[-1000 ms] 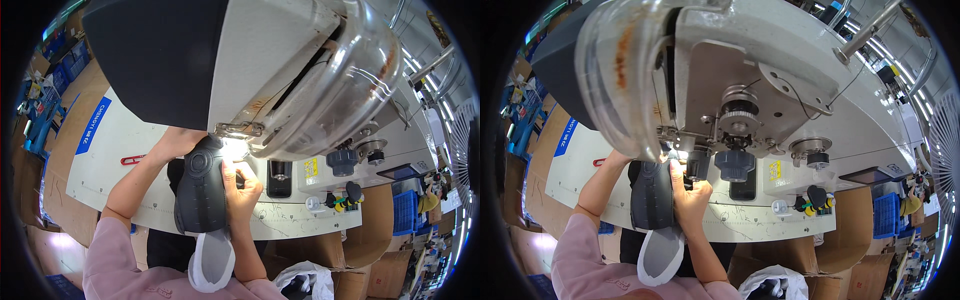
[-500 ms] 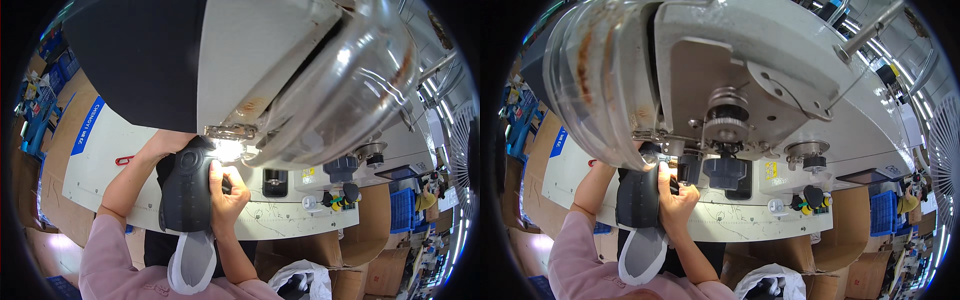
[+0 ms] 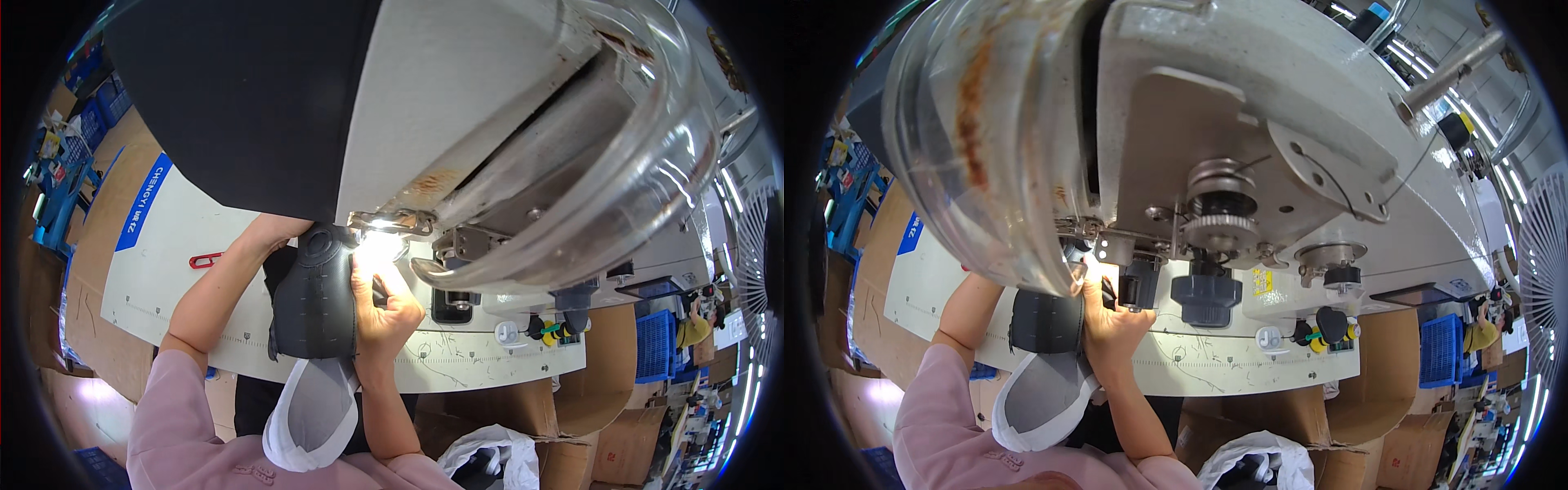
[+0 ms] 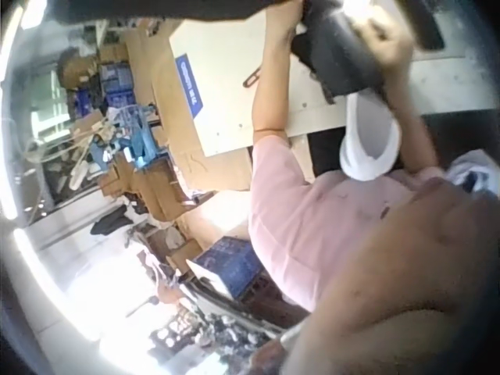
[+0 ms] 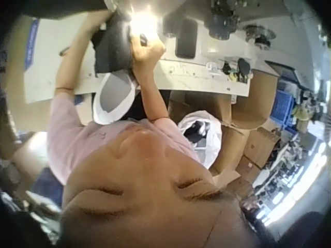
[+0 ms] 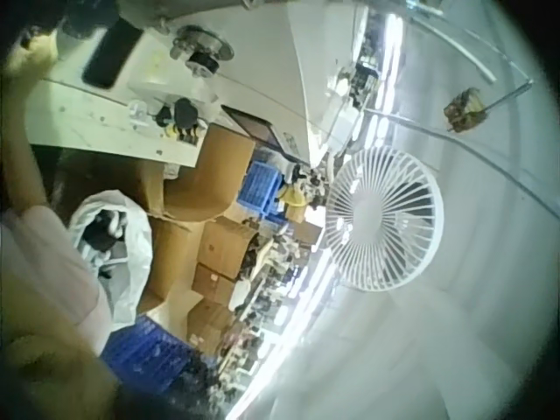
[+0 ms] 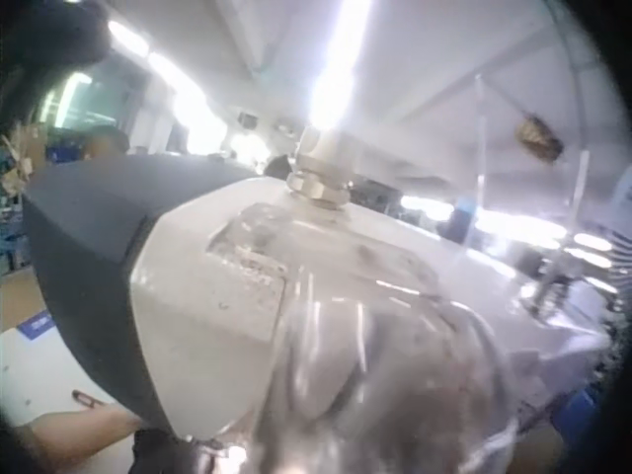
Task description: The person stitches shoe upper components using a sewing machine and trims excess thread with thread snips.
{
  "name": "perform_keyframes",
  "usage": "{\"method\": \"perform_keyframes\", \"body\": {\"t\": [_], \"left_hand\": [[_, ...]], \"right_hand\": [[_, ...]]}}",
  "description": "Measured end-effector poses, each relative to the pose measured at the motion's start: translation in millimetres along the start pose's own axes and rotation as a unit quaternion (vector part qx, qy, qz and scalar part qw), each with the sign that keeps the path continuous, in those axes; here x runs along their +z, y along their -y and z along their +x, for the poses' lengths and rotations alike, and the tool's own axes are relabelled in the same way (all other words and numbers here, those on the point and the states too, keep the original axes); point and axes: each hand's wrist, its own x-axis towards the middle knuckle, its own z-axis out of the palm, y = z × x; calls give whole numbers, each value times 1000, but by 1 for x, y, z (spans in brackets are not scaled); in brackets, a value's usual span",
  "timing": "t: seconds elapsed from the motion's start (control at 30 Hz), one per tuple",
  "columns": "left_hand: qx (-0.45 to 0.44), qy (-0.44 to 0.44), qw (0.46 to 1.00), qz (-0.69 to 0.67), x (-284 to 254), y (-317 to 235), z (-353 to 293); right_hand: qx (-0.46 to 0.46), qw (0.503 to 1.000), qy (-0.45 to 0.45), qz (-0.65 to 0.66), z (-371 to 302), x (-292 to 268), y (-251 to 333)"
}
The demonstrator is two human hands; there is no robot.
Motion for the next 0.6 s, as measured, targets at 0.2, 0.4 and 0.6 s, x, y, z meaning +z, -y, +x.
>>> {"method": "perform_keyframes", "body": {"t": [0.2, 0.4, 0.6], "left_hand": [[11, -31, 999, 11, 0, -2, -1], [59, -116, 992, -8, 5, -16, -10], [-35, -74, 992, -95, -16, -28, -48]], "right_hand": [[43, 998, 6, 41, 3, -6, -11], [38, 987, 142, 66, 12, -36, -7], [-105, 953, 227, -172, 22, -57, 17]]}}
